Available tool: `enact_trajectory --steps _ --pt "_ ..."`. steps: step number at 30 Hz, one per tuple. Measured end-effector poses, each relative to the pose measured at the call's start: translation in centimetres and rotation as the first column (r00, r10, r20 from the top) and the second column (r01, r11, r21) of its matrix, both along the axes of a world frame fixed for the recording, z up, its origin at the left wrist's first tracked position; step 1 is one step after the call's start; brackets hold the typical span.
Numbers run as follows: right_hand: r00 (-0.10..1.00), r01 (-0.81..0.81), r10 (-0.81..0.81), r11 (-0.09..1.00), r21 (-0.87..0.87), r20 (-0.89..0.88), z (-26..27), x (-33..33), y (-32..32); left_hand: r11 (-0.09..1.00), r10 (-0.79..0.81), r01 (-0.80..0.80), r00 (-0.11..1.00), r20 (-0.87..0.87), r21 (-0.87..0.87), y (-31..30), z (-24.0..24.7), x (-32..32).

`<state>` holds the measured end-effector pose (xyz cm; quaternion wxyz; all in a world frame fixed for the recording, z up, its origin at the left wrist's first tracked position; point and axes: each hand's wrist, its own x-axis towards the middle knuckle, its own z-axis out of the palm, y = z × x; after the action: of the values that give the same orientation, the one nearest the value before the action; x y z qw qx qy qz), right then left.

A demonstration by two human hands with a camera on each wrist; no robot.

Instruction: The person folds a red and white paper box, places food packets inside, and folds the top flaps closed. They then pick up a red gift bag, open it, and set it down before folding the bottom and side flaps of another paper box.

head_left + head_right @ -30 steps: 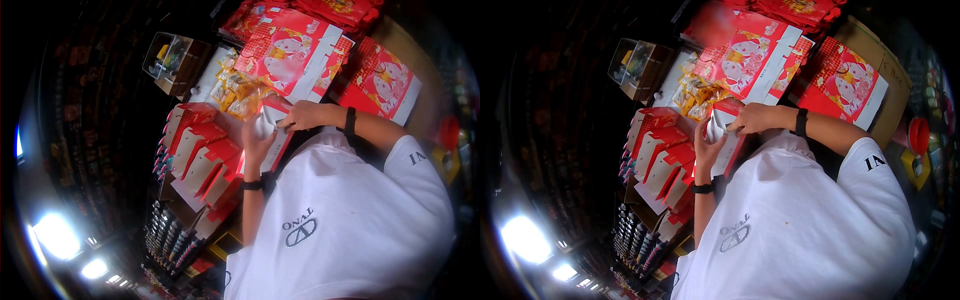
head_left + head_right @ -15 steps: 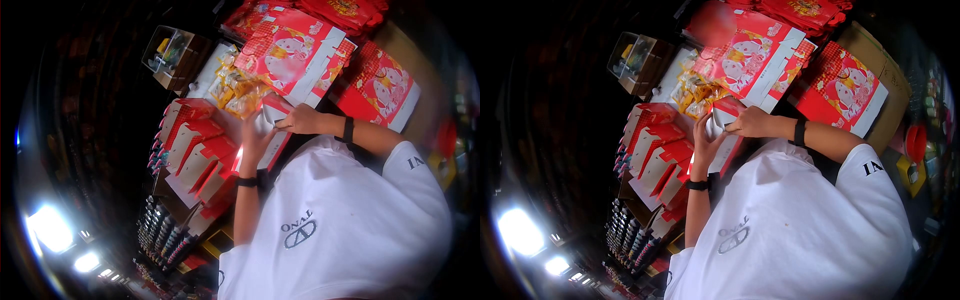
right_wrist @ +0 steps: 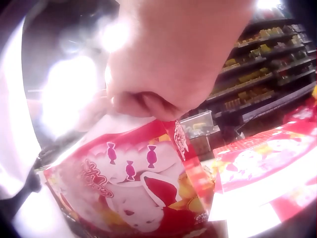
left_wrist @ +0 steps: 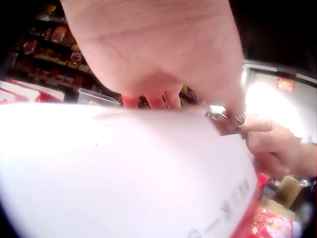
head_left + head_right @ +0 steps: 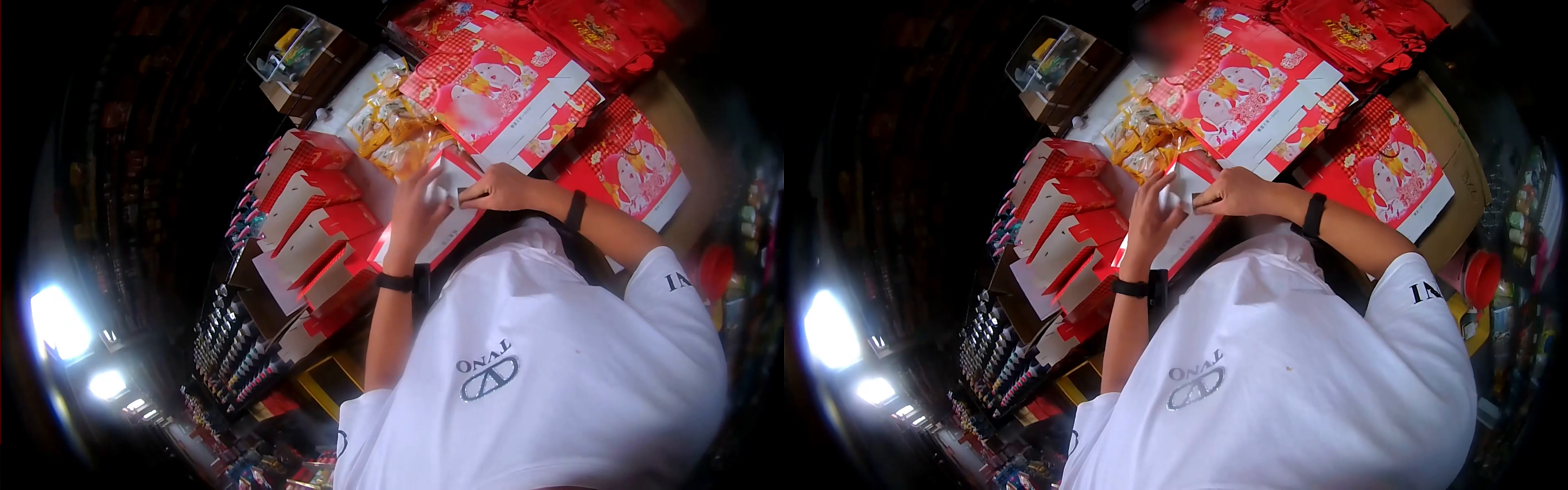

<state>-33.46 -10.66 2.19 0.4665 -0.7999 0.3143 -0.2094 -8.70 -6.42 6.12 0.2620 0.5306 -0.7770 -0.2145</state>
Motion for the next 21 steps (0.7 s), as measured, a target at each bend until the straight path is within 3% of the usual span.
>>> enact_trajectory --steps 2,3,5,8,11,12,14,15,21 --pt "0.993 -0.034 0.022 0.993 0.109 0.112 0.5 -0.1 0.0 0.977 0.085 -0.079 0.996 -0.019 0.198 -0.7 0.5 0.9" --pt "0.999 -0.021 0.015 0.990 0.137 0.048 1.1 -0.1 0.0 0.948 0.128 -0.115 0.992 -0.023 0.295 -1.0 0.8 1.2" --pt "0.996 0.005 0.012 0.982 0.190 -0.087 2.8 -0.3 0.2 0.985 0.009 -0.016 0.999 0.041 0.171 -1.1 1.6 0.5" --pt "0.996 0.046 -0.041 0.997 0.060 -0.079 1.9 0.1 0.4 0.993 -0.001 0.003 1.000 -0.017 0.116 -0.6 1.0 -0.2" --pt "0.987 0.031 -0.079 0.947 -0.319 -0.137 0.8 0.6 1.2 0.989 0.050 -0.038 0.996 -0.077 0.144 0.0 0.5 -0.8" --pt "0.982 0.010 -0.075 0.939 -0.345 -0.176 0.6 0.6 1.4 0.986 0.067 -0.053 0.994 -0.084 0.157 0.1 0.6 -1.0" --pt "0.965 -0.046 -0.062 0.917 -0.395 -0.255 0.4 0.5 1.8 0.999 -0.013 0.008 0.991 0.134 0.041 0.3 0.6 -1.3" --pt "0.968 -0.049 -0.056 0.915 -0.400 -0.246 0.3 0.5 1.8 0.999 -0.039 0.043 0.969 0.245 -0.012 0.3 0.7 -1.3" --pt "0.981 -0.064 0.004 0.950 -0.306 -0.194 0.4 -0.2 1.4 0.999 -0.004 0.013 0.979 0.206 -0.040 1.0 0.5 -1.8"
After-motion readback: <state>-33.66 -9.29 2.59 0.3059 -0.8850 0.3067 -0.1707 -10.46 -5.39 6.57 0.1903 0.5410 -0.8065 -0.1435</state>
